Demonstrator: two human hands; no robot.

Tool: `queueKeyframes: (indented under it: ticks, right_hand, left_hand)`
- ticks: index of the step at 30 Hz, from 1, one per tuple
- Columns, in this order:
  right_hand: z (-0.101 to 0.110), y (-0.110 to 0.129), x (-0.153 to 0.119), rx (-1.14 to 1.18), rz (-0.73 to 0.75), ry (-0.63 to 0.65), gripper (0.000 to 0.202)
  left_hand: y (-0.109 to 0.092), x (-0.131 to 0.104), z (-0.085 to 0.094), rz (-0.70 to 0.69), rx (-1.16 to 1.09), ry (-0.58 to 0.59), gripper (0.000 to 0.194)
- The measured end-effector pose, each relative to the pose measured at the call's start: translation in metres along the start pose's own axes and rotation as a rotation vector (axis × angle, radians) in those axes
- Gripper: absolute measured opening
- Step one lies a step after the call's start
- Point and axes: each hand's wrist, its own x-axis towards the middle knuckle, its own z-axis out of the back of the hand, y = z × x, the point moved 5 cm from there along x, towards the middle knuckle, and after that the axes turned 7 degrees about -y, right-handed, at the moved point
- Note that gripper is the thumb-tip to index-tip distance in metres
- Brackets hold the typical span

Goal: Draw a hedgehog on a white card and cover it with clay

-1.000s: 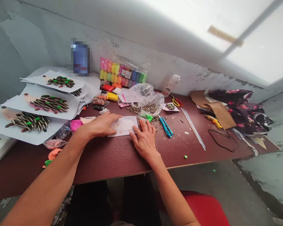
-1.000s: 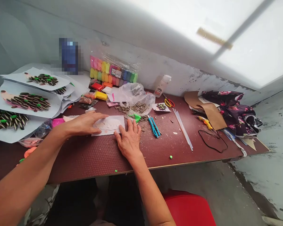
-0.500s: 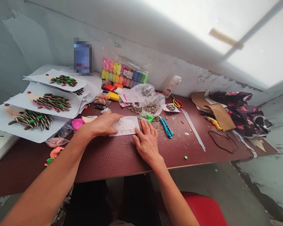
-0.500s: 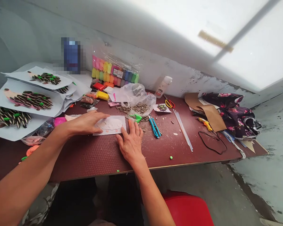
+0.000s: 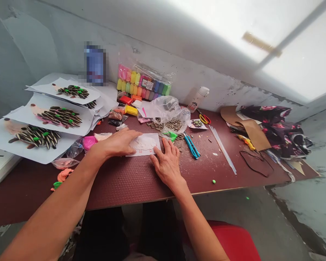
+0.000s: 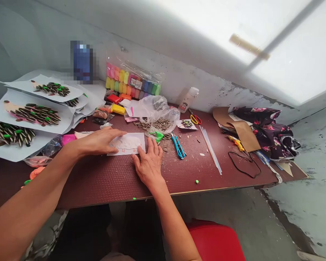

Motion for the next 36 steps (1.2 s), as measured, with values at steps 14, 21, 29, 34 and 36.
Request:
queueKeyframes:
  ticks: [14, 21, 29, 34, 36]
  right_hand:
    - [0.002, 0.006, 0.003, 0.006, 0.026, 0.034, 0.037]
    - [0.002, 0.012, 0.002, 0.009, 0.051, 0.032, 0.036]
    - [-0.001, 0.019, 0.015, 0.008, 0.061, 0.045, 0.042]
    - [-0.008, 0.023, 0.021, 0.013, 0.096, 0.044, 0.042]
    - [-0.008, 0.024, 0.020, 0.018, 0.108, 0.043, 0.042]
  left_hand:
    - [-0.001, -0.001, 0.001, -0.016, 0.001, -0.010, 0.076]
    - [0.001, 0.000, 0.000, -0.013, -0.009, -0.013, 0.075]
    - [0.001, 0.000, -0.002, -0.038, -0.010, -0.028, 0.074]
    - [0.005, 0.001, -0.002, -0.046, -0.022, -0.015, 0.079]
    - [0.005, 0.001, -0.002, -0.050, -0.036, -0.009, 0.080]
